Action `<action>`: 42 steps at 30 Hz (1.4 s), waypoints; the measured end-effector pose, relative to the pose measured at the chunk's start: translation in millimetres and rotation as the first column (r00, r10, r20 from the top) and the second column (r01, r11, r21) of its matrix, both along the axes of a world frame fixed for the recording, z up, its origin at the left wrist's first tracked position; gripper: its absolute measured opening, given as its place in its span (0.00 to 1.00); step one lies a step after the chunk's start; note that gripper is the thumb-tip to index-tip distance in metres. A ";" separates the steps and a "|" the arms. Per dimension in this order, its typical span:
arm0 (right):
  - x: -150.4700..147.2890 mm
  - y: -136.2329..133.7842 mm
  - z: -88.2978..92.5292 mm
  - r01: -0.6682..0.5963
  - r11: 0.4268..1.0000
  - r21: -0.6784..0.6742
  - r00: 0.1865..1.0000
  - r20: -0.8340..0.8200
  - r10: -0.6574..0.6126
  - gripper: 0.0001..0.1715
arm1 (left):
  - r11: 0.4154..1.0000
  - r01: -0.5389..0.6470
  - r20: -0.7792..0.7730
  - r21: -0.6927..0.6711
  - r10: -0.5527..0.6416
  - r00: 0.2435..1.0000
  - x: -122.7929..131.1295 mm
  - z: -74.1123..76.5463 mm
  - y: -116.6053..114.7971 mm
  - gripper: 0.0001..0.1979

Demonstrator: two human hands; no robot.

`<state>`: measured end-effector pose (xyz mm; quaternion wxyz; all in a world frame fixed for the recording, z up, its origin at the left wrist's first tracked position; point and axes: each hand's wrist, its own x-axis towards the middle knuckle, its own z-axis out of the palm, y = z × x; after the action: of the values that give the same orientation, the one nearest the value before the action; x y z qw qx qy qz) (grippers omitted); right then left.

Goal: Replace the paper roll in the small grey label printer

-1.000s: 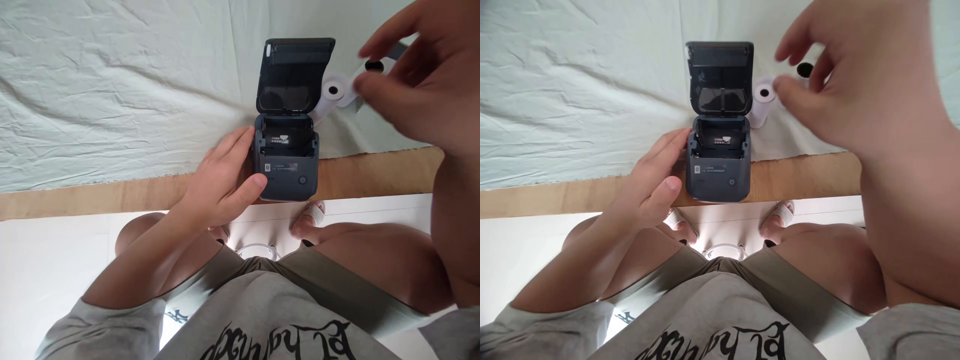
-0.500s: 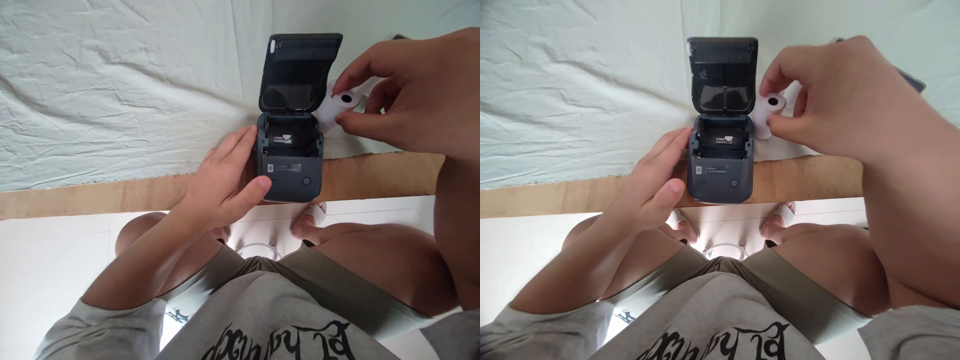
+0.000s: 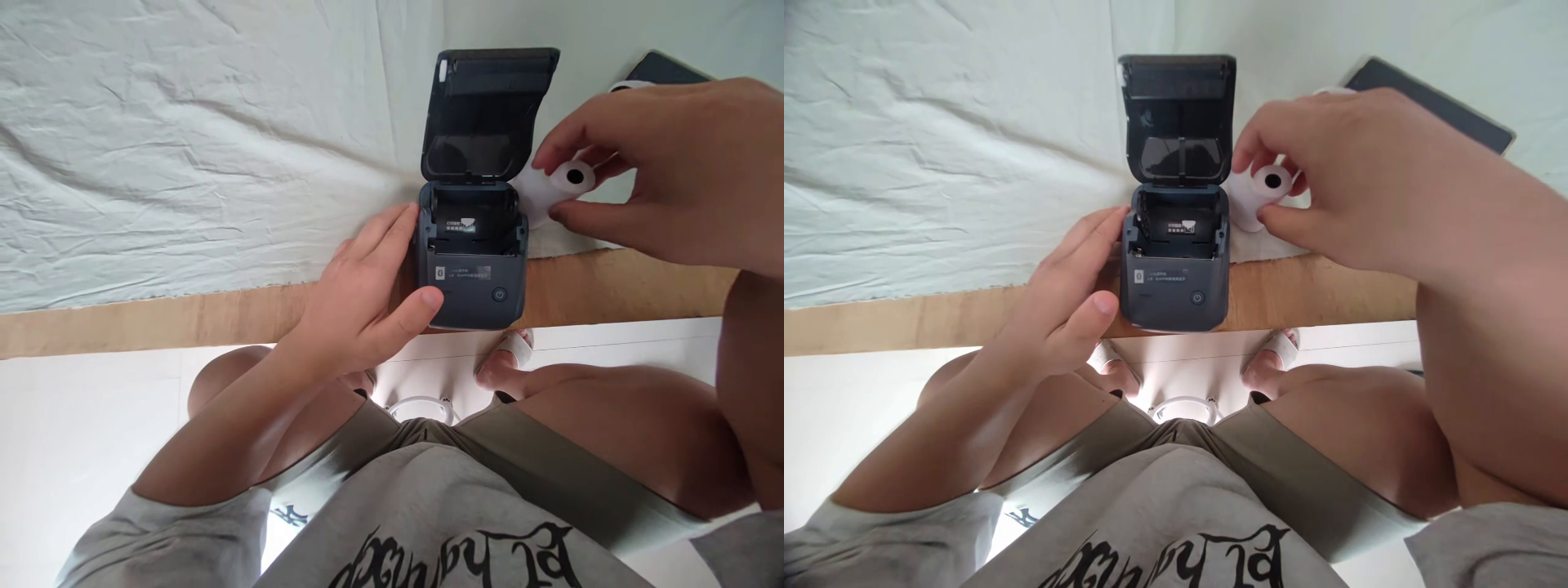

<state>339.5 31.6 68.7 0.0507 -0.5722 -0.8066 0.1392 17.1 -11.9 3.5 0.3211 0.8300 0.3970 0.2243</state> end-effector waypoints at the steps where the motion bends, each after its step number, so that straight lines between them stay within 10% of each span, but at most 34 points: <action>1: 0.1 0.0 -0.6 0.016 1.000 -0.008 1.000 -0.004 -0.016 0.26 | 1.000 0.000 0.004 -0.003 0.000 1.000 -0.3 -0.3 0.2 0.50; 28: 8.1 11.0 -14.6 -0.047 0.999 -0.016 0.969 -0.242 0.042 0.24 | 1.000 0.005 -0.012 0.022 -0.005 1.000 0.5 -0.5 -0.2 0.52; 42: -12.5 3.8 -5.4 0.339 0.932 -0.128 0.887 -0.286 -0.362 0.33 | 1.000 -0.006 -0.012 0.013 0.006 1.000 -0.7 -0.9 -0.6 0.52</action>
<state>327.0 35.3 63.2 0.1774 -0.6815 -0.6666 0.2444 16.4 -12.5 2.6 0.3126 0.8323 0.3999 0.2229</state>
